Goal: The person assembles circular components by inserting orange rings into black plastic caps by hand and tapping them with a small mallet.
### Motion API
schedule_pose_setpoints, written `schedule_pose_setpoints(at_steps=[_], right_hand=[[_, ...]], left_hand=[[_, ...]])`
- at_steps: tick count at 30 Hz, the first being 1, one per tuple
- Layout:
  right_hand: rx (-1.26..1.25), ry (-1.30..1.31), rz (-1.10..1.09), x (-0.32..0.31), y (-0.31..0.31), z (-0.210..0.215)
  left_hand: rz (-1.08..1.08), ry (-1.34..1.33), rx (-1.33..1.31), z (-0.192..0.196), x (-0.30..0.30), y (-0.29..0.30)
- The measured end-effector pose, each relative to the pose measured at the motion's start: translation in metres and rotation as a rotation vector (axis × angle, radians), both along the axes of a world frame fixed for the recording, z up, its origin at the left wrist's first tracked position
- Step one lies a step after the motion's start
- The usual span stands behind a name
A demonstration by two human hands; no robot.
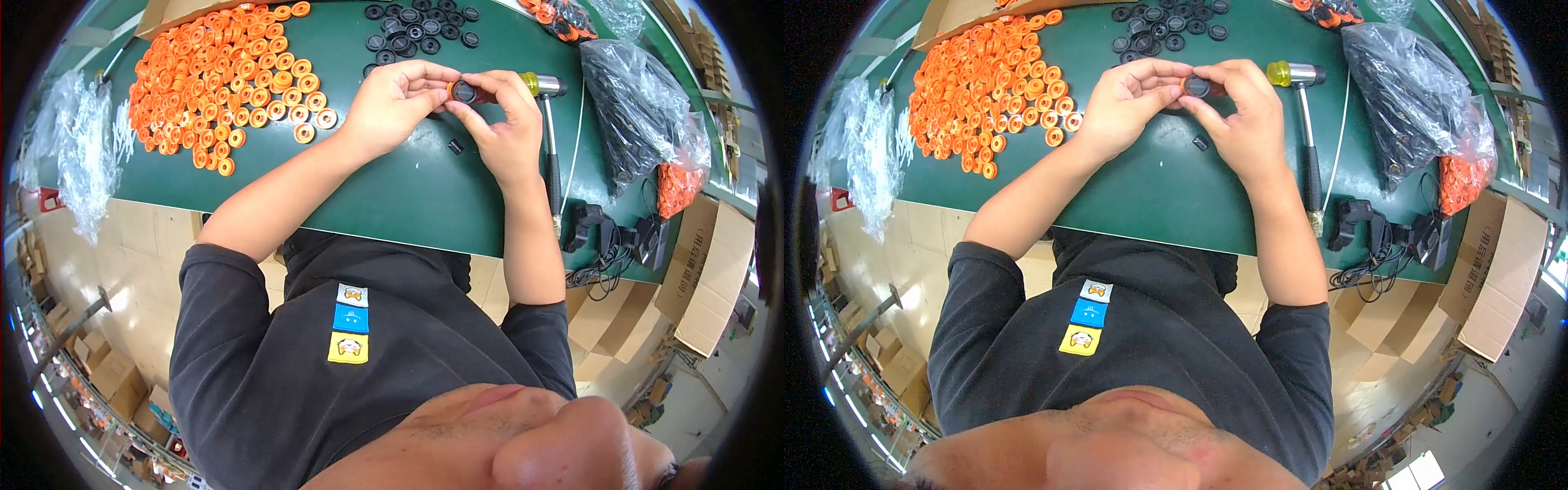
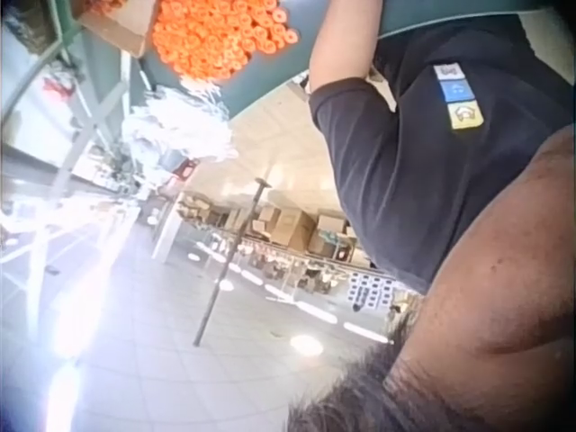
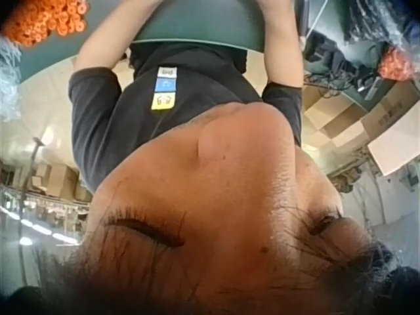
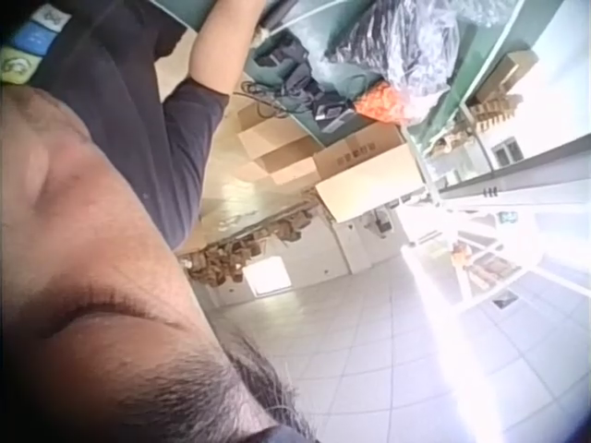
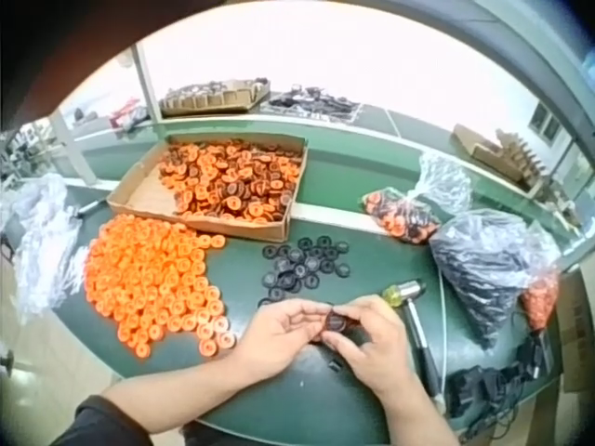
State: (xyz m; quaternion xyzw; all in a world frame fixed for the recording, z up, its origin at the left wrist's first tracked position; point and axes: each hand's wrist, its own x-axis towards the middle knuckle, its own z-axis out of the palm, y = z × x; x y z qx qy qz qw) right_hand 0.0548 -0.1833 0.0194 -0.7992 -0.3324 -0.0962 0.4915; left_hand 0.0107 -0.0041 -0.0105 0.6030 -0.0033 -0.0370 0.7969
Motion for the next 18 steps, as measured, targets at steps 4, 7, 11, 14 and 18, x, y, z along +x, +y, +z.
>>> schedule_pose_setpoints(at_steps=[4,7,11,14,18], right_hand=[[-0.015,-0.063,0.005,0.0,-0.001,-0.001],[-0.028,-0.105,-0.008,-0.001,0.001,0.002],[-0.063,-0.141,-0.021,-0.002,0.001,0.003],[-0.051,-0.085,-0.038,-0.003,0.001,0.001],[-0.029,-0.016,-0.042,-0.005,0.002,0.004]], left_hand=[[-0.013,-0.018,-0.02,-0.001,0.0,0.0],[0.007,-0.025,-0.075,0.001,-0.001,-0.001],[0.003,-0.012,-0.092,0.003,-0.001,-0.002],[0.01,0.026,-0.102,0.004,-0.001,-0.003],[0.016,0.07,-0.129,0.01,-0.003,-0.004]])
